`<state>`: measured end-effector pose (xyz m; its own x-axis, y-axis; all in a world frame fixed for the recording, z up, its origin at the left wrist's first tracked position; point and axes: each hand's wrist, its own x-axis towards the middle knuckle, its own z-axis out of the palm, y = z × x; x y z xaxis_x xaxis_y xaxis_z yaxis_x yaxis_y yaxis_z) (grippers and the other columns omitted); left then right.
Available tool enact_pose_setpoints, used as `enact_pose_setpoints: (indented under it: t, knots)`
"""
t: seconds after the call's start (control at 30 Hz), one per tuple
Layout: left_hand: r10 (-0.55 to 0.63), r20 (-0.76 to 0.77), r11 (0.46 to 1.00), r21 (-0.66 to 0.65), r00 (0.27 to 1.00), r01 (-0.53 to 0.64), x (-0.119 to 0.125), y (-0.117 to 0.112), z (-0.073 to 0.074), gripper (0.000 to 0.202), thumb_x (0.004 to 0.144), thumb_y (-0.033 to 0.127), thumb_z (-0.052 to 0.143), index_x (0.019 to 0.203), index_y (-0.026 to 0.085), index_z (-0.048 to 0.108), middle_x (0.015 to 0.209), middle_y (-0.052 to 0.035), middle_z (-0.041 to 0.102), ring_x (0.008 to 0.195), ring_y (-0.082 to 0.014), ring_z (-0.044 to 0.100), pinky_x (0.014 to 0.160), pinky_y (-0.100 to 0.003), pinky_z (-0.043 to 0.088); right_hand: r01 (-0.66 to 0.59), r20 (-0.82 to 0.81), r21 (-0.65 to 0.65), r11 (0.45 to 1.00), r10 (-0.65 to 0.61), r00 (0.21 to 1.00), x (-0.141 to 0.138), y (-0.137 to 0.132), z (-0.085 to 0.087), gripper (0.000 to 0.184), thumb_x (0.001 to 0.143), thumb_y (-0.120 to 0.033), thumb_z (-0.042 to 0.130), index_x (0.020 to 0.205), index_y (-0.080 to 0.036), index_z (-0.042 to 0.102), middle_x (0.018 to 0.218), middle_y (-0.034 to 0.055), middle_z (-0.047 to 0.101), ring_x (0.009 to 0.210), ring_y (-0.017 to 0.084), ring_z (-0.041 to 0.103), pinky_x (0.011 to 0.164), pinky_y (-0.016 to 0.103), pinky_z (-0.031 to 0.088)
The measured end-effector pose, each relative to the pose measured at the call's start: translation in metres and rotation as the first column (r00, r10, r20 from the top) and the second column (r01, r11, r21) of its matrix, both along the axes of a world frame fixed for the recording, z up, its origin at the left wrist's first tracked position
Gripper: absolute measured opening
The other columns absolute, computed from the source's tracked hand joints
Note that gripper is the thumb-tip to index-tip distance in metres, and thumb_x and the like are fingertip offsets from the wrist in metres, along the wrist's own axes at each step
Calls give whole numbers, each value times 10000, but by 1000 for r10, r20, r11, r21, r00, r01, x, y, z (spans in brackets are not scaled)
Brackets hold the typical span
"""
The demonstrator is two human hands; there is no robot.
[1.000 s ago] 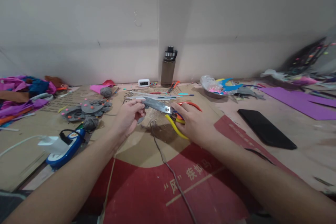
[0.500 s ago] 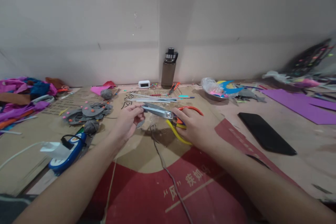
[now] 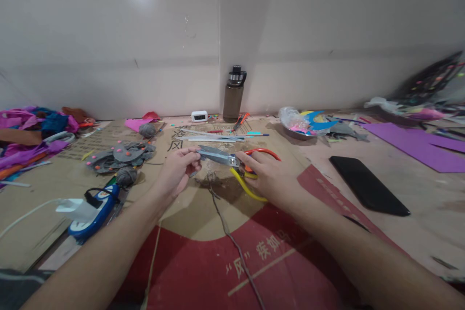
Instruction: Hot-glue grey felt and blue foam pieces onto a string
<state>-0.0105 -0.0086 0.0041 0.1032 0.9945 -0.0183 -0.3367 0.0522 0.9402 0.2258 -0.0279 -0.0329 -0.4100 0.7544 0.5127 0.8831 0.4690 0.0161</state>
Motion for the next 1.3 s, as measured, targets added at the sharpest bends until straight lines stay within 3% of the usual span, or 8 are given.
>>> enact_pose_setpoints:
  t: [0.2, 0.5, 0.63, 0.77, 0.93, 1.07, 1.3]
  knots:
    - [4, -8, 1000, -10, 1000, -4, -1, 2, -2, 168, 566, 129, 727, 713, 99, 653, 563, 19, 519, 482, -58, 435, 486, -188, 316, -10, -23, -80, 997, 9, 1000, -1, -2, 1, 448, 876, -330, 529, 1315, -244, 508, 1071, 81, 650, 904, 200, 615, 733, 280, 426]
    - [-24, 11, 1000, -16, 1000, 25, -1, 0, -2, 127, 598, 126, 734, 655, 103, 624, 578, 16, 511, 501, -56, 429, 489, -184, 330, 26, 22, -128, 991, -23, 999, -7, -7, 1, 451, 864, -275, 506, 1312, -227, 499, 1036, 96, 669, 853, 213, 630, 664, 283, 417]
    - [-4, 38, 1000, -24, 999, 5, 1, -1, 1, 160, 597, 123, 737, 727, 97, 648, 595, 16, 515, 502, -56, 418, 491, -187, 335, 6, -179, -187, 982, -40, 983, -5, -8, 5, 368, 848, -254, 506, 1212, -233, 553, 987, 69, 683, 842, 210, 632, 693, 290, 438]
    - [-15, 77, 1000, -15, 997, 16, 0, -1, 5, 144, 597, 116, 731, 700, 96, 633, 602, 17, 498, 518, -53, 414, 493, -180, 335, -65, -322, -174, 983, 5, 947, -1, -5, 11, 401, 838, -235, 510, 1239, -232, 515, 1064, 79, 657, 934, 221, 617, 765, 307, 460]
    - [-18, 93, 1000, -2, 996, 18, -2, 0, 6, 123, 604, 119, 714, 699, 101, 639, 595, 21, 494, 520, -53, 418, 499, -178, 352, -25, -180, -163, 986, -5, 984, -4, -7, 13, 473, 797, -221, 549, 1267, -221, 506, 1105, 92, 623, 937, 218, 602, 758, 298, 451]
    - [7, 70, 1000, -18, 998, -5, -1, 0, 7, 127, 584, 113, 712, 688, 92, 643, 600, 14, 507, 509, -50, 408, 488, -180, 356, 23, -72, -110, 994, -31, 997, -6, -10, 10, 448, 848, -308, 532, 1287, -225, 512, 1081, 85, 637, 904, 209, 603, 695, 278, 416]
    - [-8, 125, 1000, -18, 992, 10, -2, 0, 5, 169, 588, 97, 723, 742, 96, 651, 615, 23, 495, 515, -53, 409, 478, -180, 338, 24, -21, -16, 1000, -25, 999, -4, -8, 6, 405, 888, -358, 498, 1273, -240, 541, 1037, 69, 666, 865, 188, 609, 658, 272, 364]
